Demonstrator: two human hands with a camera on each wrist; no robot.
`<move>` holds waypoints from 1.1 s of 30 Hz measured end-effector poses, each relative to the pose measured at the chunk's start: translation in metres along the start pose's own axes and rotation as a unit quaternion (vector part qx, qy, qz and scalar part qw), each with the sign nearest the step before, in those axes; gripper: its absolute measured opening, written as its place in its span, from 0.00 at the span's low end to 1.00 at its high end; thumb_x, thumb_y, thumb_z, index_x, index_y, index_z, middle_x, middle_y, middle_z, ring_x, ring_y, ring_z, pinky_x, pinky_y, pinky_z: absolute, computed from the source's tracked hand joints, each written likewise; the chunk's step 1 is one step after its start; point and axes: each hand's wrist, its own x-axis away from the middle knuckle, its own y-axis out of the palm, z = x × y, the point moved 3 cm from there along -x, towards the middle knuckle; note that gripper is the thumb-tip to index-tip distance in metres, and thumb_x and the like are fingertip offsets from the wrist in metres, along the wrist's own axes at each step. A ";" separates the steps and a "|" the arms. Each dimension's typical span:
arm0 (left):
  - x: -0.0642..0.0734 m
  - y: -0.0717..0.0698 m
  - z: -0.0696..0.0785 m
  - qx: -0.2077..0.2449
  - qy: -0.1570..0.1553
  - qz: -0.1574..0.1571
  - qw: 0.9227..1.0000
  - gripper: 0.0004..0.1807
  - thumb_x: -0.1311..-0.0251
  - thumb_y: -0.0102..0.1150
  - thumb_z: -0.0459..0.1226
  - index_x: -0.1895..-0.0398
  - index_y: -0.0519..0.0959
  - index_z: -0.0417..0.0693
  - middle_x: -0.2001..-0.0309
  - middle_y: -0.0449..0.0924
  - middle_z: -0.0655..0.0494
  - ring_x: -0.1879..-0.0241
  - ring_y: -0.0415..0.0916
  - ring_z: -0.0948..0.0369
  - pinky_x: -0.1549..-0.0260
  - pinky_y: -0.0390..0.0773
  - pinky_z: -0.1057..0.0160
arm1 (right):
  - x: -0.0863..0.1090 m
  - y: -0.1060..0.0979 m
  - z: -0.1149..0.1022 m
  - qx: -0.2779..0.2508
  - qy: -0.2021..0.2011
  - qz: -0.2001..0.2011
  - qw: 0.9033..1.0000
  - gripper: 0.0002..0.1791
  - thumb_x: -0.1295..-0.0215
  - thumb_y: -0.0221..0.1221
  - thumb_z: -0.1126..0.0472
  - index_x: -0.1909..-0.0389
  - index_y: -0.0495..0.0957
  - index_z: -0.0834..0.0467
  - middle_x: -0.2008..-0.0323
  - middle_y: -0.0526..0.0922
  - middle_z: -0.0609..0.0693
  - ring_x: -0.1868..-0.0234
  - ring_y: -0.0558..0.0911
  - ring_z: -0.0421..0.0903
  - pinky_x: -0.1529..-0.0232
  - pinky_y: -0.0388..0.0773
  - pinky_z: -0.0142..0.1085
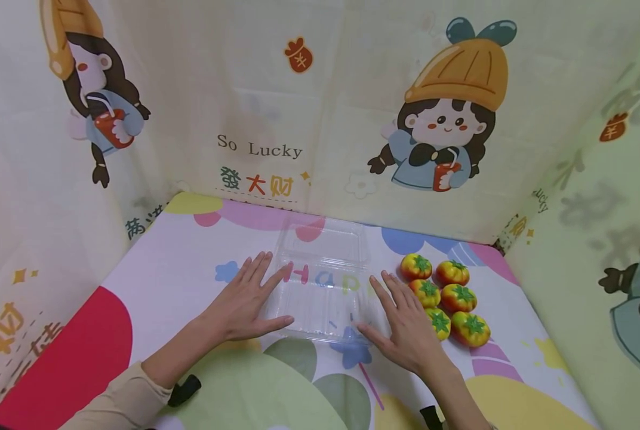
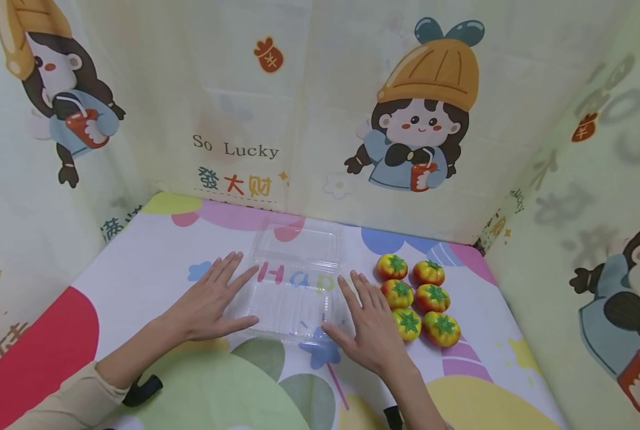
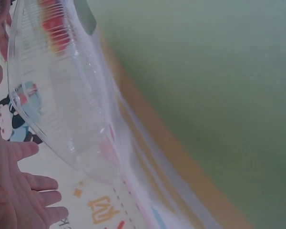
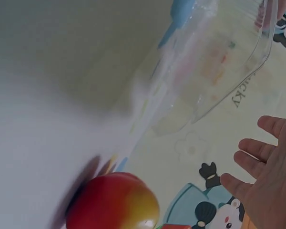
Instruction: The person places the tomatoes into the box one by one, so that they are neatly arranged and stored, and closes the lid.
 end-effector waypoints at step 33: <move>-0.007 0.014 -0.019 0.131 -0.044 0.002 0.990 0.42 0.31 0.57 0.56 0.20 0.59 0.48 0.21 0.50 0.33 0.32 0.70 0.39 0.51 0.84 0.41 | 0.040 -0.014 0.056 -0.013 0.075 0.047 0.996 0.48 0.42 0.71 0.42 0.24 0.64 0.54 0.27 0.64 0.64 0.31 0.66 0.67 0.39 0.67 0.73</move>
